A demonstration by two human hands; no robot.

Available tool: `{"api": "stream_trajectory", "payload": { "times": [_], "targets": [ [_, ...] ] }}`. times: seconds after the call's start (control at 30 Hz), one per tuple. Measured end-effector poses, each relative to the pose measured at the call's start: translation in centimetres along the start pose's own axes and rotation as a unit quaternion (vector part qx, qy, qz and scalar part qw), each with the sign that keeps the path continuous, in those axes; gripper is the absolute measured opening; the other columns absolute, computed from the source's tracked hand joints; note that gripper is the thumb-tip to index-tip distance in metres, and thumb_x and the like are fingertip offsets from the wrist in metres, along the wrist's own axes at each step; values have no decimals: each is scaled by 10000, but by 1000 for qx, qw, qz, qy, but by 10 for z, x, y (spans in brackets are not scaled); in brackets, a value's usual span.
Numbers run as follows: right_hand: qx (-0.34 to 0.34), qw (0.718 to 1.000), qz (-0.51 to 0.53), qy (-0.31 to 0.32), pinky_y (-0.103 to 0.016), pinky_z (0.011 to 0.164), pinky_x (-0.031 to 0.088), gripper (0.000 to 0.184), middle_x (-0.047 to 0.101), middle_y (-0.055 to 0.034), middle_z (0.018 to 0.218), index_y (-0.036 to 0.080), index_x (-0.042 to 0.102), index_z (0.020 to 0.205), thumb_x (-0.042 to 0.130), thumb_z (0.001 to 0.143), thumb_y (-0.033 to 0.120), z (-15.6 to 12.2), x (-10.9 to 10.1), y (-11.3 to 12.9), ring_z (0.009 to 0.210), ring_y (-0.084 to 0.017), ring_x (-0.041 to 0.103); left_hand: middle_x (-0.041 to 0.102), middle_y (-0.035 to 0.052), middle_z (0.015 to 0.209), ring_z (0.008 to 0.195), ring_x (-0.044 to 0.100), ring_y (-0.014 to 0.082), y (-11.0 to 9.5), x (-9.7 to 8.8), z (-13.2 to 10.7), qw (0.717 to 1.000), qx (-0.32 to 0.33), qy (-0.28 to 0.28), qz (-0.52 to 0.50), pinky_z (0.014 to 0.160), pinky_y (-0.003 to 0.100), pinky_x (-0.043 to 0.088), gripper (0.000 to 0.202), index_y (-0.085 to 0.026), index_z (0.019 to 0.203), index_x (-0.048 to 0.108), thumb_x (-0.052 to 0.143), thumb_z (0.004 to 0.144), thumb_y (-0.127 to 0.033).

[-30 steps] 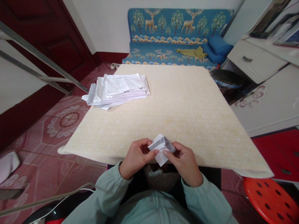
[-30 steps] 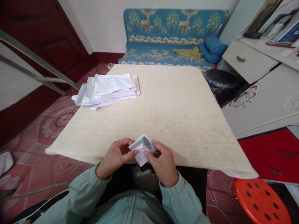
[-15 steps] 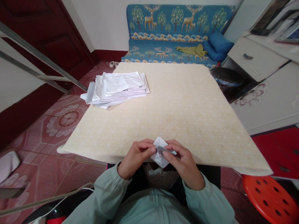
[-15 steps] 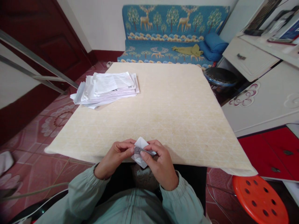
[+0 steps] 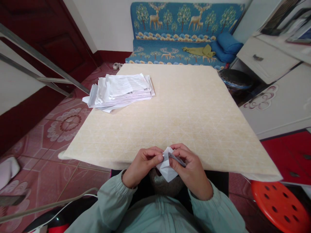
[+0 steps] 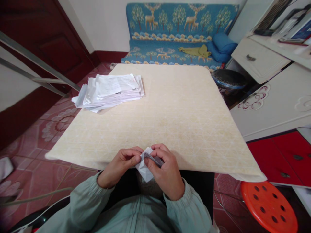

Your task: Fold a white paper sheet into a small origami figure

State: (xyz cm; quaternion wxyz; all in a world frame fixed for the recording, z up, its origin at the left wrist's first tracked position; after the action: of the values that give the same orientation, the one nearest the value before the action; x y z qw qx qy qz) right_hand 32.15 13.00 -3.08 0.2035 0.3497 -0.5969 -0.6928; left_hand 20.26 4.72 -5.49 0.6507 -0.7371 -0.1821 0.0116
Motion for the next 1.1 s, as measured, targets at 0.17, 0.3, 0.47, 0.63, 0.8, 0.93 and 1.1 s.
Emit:
{"api": "stream_trajectory", "payload": {
  "times": [0.17,0.3,0.47,0.63,0.8,0.93,1.1],
  "targets": [
    [-32,999,-40,-17,-312,806,466,111,588,-70,979,200,640,703,619,801,247,-2,0,6,955,-199,578,641,88,897,842,579,173,-10,2,-3,995,34,-15,97,746,269,450,243,-142,741,728,669,797,-371],
    [-61,990,-114,-62,-368,877,456,100,553,-92,1115,205,639,690,612,785,217,-4,-3,10,1043,-230,547,598,86,1110,1044,552,207,-13,1,-6,982,65,-45,174,918,322,426,213,-179,739,735,640,823,-351],
    [-64,988,-136,-34,-376,890,458,136,552,-93,1137,208,628,653,589,781,185,-4,0,11,1096,-242,534,632,69,956,930,576,186,-15,0,-8,977,79,-77,182,852,301,444,177,-168,747,719,669,798,-330],
    [-67,985,-159,-17,-381,876,457,150,572,-85,1110,204,597,613,586,747,136,-5,3,10,1047,-238,555,633,30,670,656,538,129,-9,4,-8,988,27,-60,139,623,228,417,235,-136,722,705,664,797,-355],
    [-77,986,-144,-28,-378,874,449,196,590,-82,1079,206,606,643,541,827,196,-8,1,12,1012,-225,561,664,45,689,653,551,138,-7,9,-11,983,33,-61,168,607,232,412,238,-155,778,754,650,805,-367],
    [-70,987,-138,-28,-373,870,447,195,600,-85,1046,205,626,692,519,855,216,-8,0,11,990,-218,568,660,37,665,631,542,129,-3,9,-14,986,18,-67,150,592,228,409,220,-157,790,765,660,797,-351],
    [-51,987,-149,5,-346,827,465,89,606,-70,1017,205,614,680,611,766,182,-6,2,9,939,-209,585,686,52,725,676,559,140,-4,7,-15,989,10,-73,125,620,233,427,220,-153,810,760,656,801,-347]
  ]
}}
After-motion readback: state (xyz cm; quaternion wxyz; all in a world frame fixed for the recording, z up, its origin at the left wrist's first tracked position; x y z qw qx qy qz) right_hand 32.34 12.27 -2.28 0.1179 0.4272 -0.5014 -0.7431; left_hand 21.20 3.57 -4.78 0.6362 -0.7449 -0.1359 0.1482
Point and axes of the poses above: each hand's wrist, its own z-axis towards the middle knuckle, its own x-axis out of the palm, y = z × x, the point moved 6 cm from there along z, towards the middle knuckle
